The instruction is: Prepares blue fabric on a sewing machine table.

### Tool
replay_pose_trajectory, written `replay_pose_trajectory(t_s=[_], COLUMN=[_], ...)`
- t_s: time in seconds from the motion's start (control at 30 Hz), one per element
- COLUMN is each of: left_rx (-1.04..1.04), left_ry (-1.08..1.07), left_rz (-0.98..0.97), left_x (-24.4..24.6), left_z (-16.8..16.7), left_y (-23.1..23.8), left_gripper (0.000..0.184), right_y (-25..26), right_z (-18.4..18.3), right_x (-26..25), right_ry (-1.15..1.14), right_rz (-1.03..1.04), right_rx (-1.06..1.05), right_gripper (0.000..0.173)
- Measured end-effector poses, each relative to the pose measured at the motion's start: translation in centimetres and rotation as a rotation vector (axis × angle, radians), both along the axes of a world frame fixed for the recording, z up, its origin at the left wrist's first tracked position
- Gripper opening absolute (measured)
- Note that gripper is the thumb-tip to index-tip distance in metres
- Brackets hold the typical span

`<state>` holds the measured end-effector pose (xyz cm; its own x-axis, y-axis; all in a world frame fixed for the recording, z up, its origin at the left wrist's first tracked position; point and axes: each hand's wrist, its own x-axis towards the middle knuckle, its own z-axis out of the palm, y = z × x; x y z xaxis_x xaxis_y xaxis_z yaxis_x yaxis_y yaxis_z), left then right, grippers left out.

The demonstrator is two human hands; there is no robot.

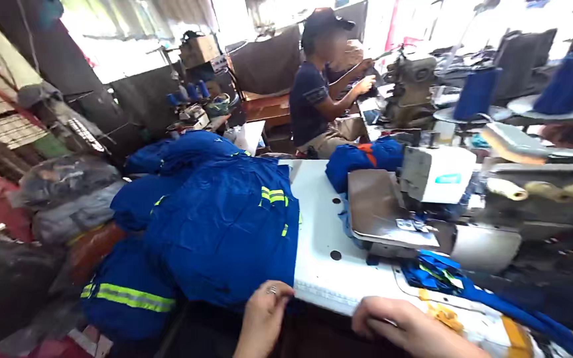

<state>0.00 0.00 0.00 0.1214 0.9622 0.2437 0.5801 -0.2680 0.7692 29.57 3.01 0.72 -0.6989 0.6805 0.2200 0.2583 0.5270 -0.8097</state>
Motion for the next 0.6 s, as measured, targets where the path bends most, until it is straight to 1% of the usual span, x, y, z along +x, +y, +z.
replay_pose_trajectory(t_s=[0.03,0.1,0.13,0.17,0.2,0.23,0.27,0.3,0.33,0.4,0.43,0.5,0.6], left_rx=[0.038,0.091,0.069,0.009,-0.065,-0.131,-0.153,-0.152,-0.163,-0.197,-0.238,-0.316,-0.314], left_ry=[-0.010,0.009,0.043,0.092,0.152,0.222,0.304,0.379,0.404,0.372,0.364,0.365,0.313], left_rz=[0.112,0.316,0.387,0.430,0.456,0.473,0.501,0.527,0.533,0.512,0.496,0.458,0.394], left_x=[-1.2,-2.7,-3.3,-3.8,-4.2,-4.5,-4.6,-4.5,-4.4,-4.3,-4.3,-4.4,-5.0], left_z=[0.3,0.9,1.1,1.3,1.1,0.8,0.1,-0.3,-0.3,-0.2,0.1,0.9,1.4], left_y=[0.9,3.4,5.0,6.8,8.8,10.8,12.7,14.5,16.0,18.5,19.2,19.7,18.4], left_gripper=[0.019,0.019,0.019,0.024,0.034,0.045,0.049,0.049,0.046,0.038,0.034,0.034,0.035], right_y=[1.6,3.6,4.0,4.3,4.2,3.8,3.5,3.3,3.4,3.4,3.4,3.4,3.3], right_z=[-1.5,-4.0,-4.8,-5.3,-5.3,-4.9,-4.5,-4.1,-4.1,-4.2,-4.2,-3.9,-3.5], right_x=[-2.0,-5.0,-6.0,-6.5,-6.5,-6.1,-5.7,-5.4,-5.2,-5.0,-5.0,-5.1,-5.2], right_ry=[0.063,0.134,0.153,0.160,0.149,0.127,0.109,0.109,0.126,0.172,0.179,0.157,0.139], right_rz=[-0.052,-0.257,-0.389,-0.479,-0.504,-0.475,-0.429,-0.395,-0.382,-0.386,-0.391,-0.387,-0.389], right_rx=[-0.004,-0.052,-0.014,0.035,0.071,0.086,0.085,0.078,0.067,0.041,0.031,0.024,0.009], right_gripper=[0.021,0.024,0.024,0.024,0.024,0.023,0.023,0.023,0.022,0.022,0.022,0.022,0.022])
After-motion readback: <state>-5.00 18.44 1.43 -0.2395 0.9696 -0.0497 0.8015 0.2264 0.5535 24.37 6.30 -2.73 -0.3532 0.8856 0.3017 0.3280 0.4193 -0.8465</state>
